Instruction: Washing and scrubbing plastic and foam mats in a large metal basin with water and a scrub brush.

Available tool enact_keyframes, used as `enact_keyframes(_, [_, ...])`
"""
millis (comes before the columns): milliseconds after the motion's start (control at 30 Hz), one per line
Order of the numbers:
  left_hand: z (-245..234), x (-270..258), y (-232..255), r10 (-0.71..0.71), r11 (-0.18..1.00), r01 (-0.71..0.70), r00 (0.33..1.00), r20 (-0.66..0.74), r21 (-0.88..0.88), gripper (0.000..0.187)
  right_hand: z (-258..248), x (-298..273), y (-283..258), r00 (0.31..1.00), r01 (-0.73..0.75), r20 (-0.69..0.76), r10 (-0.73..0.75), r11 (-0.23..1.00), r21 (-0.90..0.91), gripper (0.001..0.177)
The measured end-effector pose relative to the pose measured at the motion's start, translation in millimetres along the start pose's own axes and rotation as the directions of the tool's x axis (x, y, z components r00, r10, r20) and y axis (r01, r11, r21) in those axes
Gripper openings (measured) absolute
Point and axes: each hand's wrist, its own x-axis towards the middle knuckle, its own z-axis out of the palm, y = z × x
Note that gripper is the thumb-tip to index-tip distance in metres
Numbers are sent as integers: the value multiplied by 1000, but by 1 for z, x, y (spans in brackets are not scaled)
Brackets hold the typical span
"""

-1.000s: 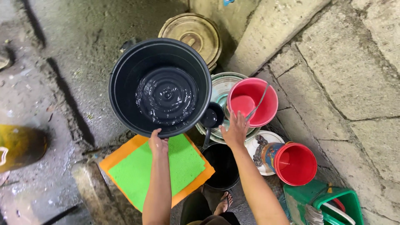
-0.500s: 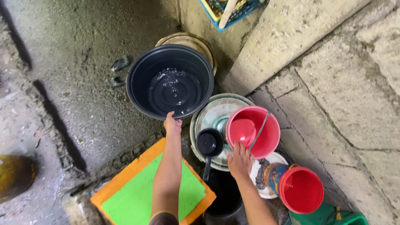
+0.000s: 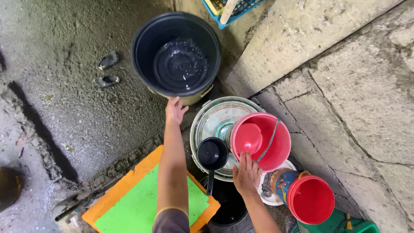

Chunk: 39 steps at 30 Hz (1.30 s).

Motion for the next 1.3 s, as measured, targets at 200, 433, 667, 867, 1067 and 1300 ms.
enact_keyframes(200, [-8, -47, -20, 82, 830, -52, 996, -29, 555, 80, 0, 2, -1, 998, 27, -49, -26, 999, 21, 70])
enact_keyframes(433, [-38, -216, -69, 350, 434, -192, 936, 32, 880, 71, -25, 1, 0, 994, 93, -64, -87, 990, 105, 77])
enact_keyframes(667, [-80, -410, -108, 472, 183, -171, 879, 66, 968, 74, -54, -53, 9, 985, 169, -20, -171, 944, 284, 94])
enact_keyframes(867, [-141, -536, -132, 610, -47, 50, 792, -11, 998, 76, -39, -160, 8, 927, 374, -167, -336, 861, 343, 89])
enact_keyframes(1067, [-171, -629, -141, 686, -30, 151, 722, -89, 988, 76, -53, -238, -24, 824, 536, -62, -564, 739, 409, 83])
enact_keyframes(1300, [-221, -725, -121, 755, 22, 224, 636, -163, 974, 67, -42, -322, -73, 557, 695, 206, -805, 588, 414, 73])
